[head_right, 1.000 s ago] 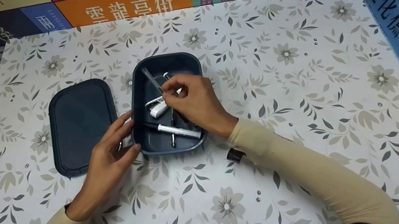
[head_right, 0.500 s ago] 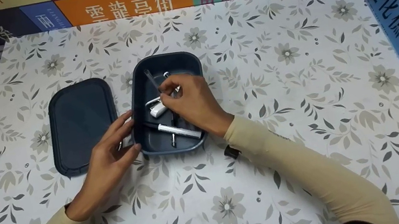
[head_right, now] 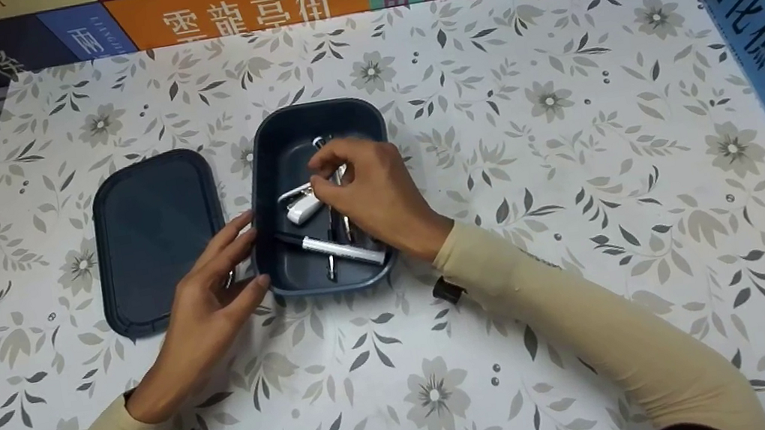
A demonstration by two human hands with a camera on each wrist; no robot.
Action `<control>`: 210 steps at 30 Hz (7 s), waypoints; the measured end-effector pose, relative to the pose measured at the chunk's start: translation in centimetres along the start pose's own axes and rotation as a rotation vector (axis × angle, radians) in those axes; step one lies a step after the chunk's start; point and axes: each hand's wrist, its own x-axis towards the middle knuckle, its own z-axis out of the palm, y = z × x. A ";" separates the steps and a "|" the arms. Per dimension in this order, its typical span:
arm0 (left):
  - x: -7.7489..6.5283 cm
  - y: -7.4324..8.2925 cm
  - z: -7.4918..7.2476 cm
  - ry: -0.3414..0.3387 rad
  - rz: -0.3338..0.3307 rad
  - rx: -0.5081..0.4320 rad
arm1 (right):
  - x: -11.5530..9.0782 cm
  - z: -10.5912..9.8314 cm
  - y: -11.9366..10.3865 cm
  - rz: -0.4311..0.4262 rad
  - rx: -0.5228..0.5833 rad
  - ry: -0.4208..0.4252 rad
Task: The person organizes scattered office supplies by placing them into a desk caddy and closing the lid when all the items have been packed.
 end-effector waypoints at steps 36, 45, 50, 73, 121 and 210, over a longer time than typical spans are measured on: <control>-1.4 0.9 -1.2 0.065 -0.020 -0.041 | -3.8 1.6 -3.8 -0.192 -0.032 -0.103; -2.5 1.1 -2.4 0.062 -0.046 0.028 | -4.6 2.9 -4.5 -0.242 -0.028 -0.152; -2.8 1.1 -3.2 0.093 -0.023 0.050 | -4.9 3.5 -5.1 -0.251 -0.045 -0.176; -5.9 0.1 -6.9 0.163 -0.078 0.159 | -7.1 8.5 -6.3 -0.395 -0.017 -0.223; -9.0 -2.0 -12.0 0.264 -0.376 0.354 | -7.1 13.9 -6.0 0.129 -0.139 -0.549; -9.2 0.9 -12.1 0.747 -0.420 -0.296 | -7.3 15.1 -7.7 0.148 0.490 -0.062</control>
